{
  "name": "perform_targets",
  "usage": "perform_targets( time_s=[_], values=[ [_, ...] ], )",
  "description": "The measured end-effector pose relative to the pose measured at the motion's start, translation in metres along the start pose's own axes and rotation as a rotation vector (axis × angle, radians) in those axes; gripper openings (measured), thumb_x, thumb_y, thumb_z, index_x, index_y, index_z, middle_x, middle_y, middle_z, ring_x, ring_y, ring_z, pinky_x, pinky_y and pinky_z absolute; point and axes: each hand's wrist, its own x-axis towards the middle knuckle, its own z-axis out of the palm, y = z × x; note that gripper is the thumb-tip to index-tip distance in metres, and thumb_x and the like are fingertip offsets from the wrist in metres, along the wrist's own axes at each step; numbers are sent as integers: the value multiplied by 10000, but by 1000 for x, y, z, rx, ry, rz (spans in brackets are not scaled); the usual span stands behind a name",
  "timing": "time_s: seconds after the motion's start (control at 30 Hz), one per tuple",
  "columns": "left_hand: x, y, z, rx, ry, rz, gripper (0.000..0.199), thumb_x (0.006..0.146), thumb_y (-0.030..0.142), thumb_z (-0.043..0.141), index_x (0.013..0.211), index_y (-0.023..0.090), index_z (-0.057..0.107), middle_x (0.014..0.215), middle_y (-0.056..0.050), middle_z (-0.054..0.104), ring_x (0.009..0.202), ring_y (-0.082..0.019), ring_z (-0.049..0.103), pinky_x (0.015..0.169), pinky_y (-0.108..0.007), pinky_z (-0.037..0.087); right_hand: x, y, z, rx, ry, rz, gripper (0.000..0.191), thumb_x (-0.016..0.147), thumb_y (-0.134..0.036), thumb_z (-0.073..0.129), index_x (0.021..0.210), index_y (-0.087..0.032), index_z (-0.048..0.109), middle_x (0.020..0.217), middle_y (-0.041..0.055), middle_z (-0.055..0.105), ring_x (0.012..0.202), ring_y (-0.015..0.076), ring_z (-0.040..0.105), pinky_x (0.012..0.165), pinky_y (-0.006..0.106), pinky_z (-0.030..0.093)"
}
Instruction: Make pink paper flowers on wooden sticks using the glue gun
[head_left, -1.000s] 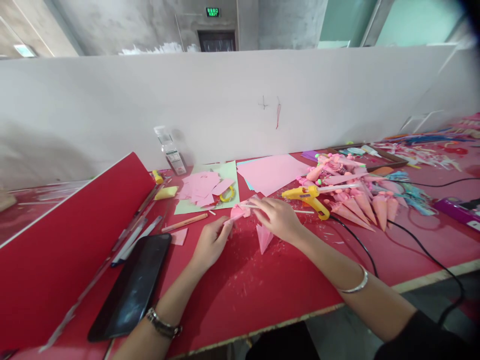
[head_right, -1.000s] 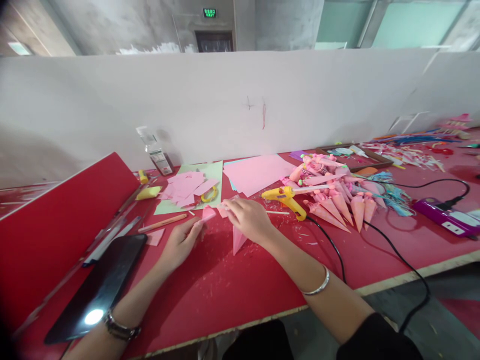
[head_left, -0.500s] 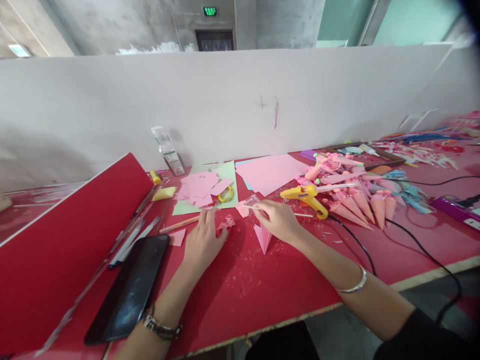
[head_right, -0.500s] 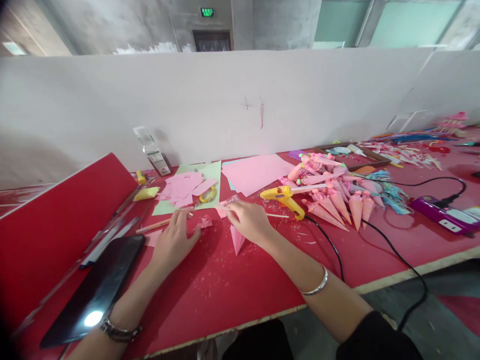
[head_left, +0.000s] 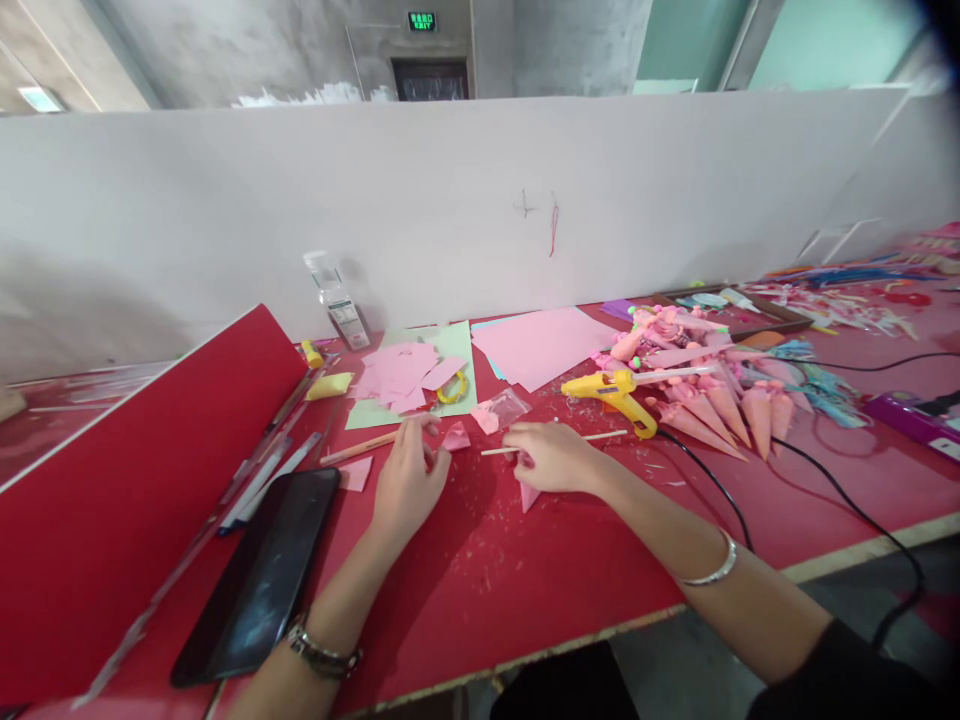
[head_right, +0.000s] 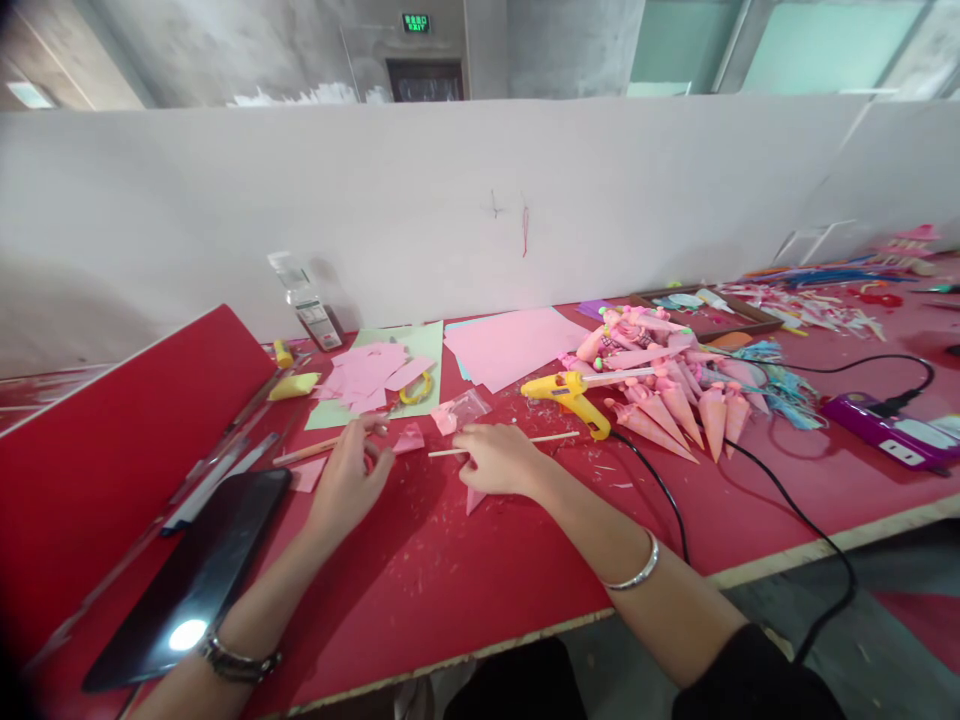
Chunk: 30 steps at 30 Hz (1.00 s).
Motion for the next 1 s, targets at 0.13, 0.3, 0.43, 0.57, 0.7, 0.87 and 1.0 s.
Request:
perform_targets(
  time_s=[0.13, 0.3, 0.43, 0.57, 0.7, 0.87, 1.0],
  values=[
    [-2, 4, -2, 15, -60, -18, 221, 756, 216, 426, 975, 201, 398, 807, 8, 529, 537, -92, 480, 512, -205, 358, 3, 5, 5, 95, -15, -84, 128, 673, -83, 451, 710, -178, 528, 728, 3, 573, 643, 114, 498, 520, 207, 262],
    [-6, 12, -4, 102, -313, 104, 148, 801, 297, 379, 816, 205, 494, 633, 26, 557, 533, -111, 492, 502, -206, 318, 9, 9, 9, 142, 65, -68, 118, 740, -154, 490, 624, -148, 510, 654, 8, 521, 592, 96, 454, 533, 204, 268],
    [-9, 19, -3, 119, -489, 267, 183, 803, 298, 373, 771, 203, 526, 651, 11, 578, 569, -120, 503, 522, -212, 317, 12, 9, 12, 197, 150, -82, 245, 764, -286, 534, 572, -146, 471, 604, -9, 470, 570, 90, 425, 524, 201, 265],
    [-14, 28, -1, 105, -534, 260, 213, 799, 357, 383, 795, 217, 544, 690, 9, 592, 597, -130, 513, 542, -221, 328, 12, 4, 15, 246, 268, -75, 291, 781, -304, 514, 547, -157, 422, 568, -31, 416, 525, 80, 383, 506, 200, 258],
    [-17, 37, 4, 38, -480, 158, 266, 793, 419, 381, 851, 224, 552, 807, -6, 603, 672, -146, 527, 565, -227, 344, 12, -3, 15, 275, 470, -23, 325, 797, -337, 484, 542, -170, 369, 558, -41, 363, 515, 82, 349, 503, 200, 264],
    [-19, 36, 12, -109, -448, 37, 232, 774, 386, 425, 848, 204, 546, 740, 4, 605, 583, -122, 499, 505, -214, 319, 10, -15, 12, 287, 518, -24, 312, 819, -344, 447, 566, -173, 380, 601, -28, 391, 535, 84, 372, 508, 199, 278],
    [-17, 30, 17, -285, -459, -22, 204, 763, 352, 447, 768, 167, 532, 613, 9, 581, 499, -109, 457, 477, -212, 302, 7, -24, 10, 334, 474, -50, 284, 827, -348, 428, 605, -170, 431, 628, -13, 432, 567, 93, 418, 536, 194, 323]
  ],
)
